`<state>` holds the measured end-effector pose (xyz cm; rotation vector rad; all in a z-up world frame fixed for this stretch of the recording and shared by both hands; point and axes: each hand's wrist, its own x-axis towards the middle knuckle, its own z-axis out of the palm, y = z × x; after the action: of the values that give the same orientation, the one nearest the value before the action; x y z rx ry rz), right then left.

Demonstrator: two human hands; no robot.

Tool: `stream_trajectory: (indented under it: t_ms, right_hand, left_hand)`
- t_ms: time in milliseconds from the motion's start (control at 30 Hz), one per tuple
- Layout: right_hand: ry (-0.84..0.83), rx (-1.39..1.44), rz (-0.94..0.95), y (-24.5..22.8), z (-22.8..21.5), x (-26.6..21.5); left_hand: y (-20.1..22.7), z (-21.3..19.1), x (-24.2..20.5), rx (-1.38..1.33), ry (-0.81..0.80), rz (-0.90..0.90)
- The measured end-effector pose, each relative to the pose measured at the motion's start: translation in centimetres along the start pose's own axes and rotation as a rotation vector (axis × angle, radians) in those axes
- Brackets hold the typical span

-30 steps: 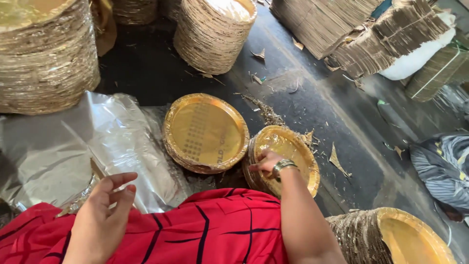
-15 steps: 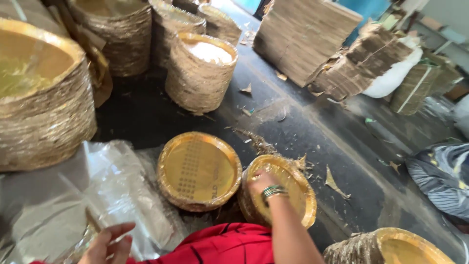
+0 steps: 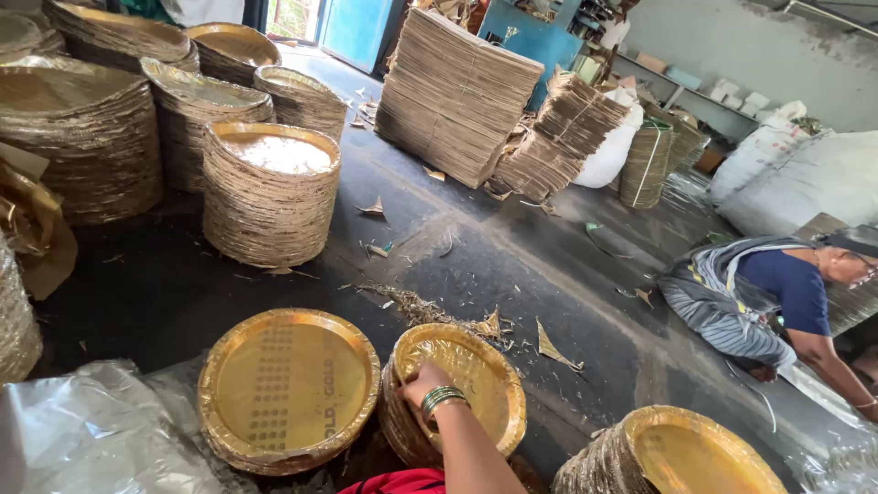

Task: Inspecting, manually sorting, and edge-trimming decorative paper plates in a workshop environment.

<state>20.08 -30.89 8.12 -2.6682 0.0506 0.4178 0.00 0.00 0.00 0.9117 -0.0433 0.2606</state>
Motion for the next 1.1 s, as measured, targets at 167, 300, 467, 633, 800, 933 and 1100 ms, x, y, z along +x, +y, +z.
stream_trajectory:
  t_ms: [167, 300, 467, 633, 800, 933, 1100]
  right_hand:
    - [0.388, -0.091, -0.153, -6.5, -3.9, -6.6]
    - [0.59, -0.084, -0.851, -12.0, -3.4, -19.5]
    - [0.118, -0.103, -1.509, -14.7, 2.3, -30.7]
    - [0.0, -0.12, -1.504, -16.0, 2.5, -30.1]
    - [0.036, -0.109, -1.511, -16.5, 2.7, -30.0]
    - [0.056, -0.023, -1.583, -17.1, 3.7, -32.3]
    - [0.039, -0.004, -1.55, -16.4, 3.4, -30.9]
  left_hand:
    - [-0.2, -0.3, -0.5, -0.231, -0.084, 0.0]
    - [-0.3, -3.5, -5.9, -0.407, -0.047, 0.009]
    - [11.5, 7.8, -15.9, -0.017, 0.417, 0.335]
    - [17.8, 5.9, -16.2, -0.004, 0.719, 0.131]
    - [21.3, 6.4, -16.8, -0.121, 0.688, 0.166]
    - [17.3, 10.0, -16.5, -0.01, 0.74, 0.255]
    - [16.2, 8.1, -16.9, -0.085, 0.651, 0.238]
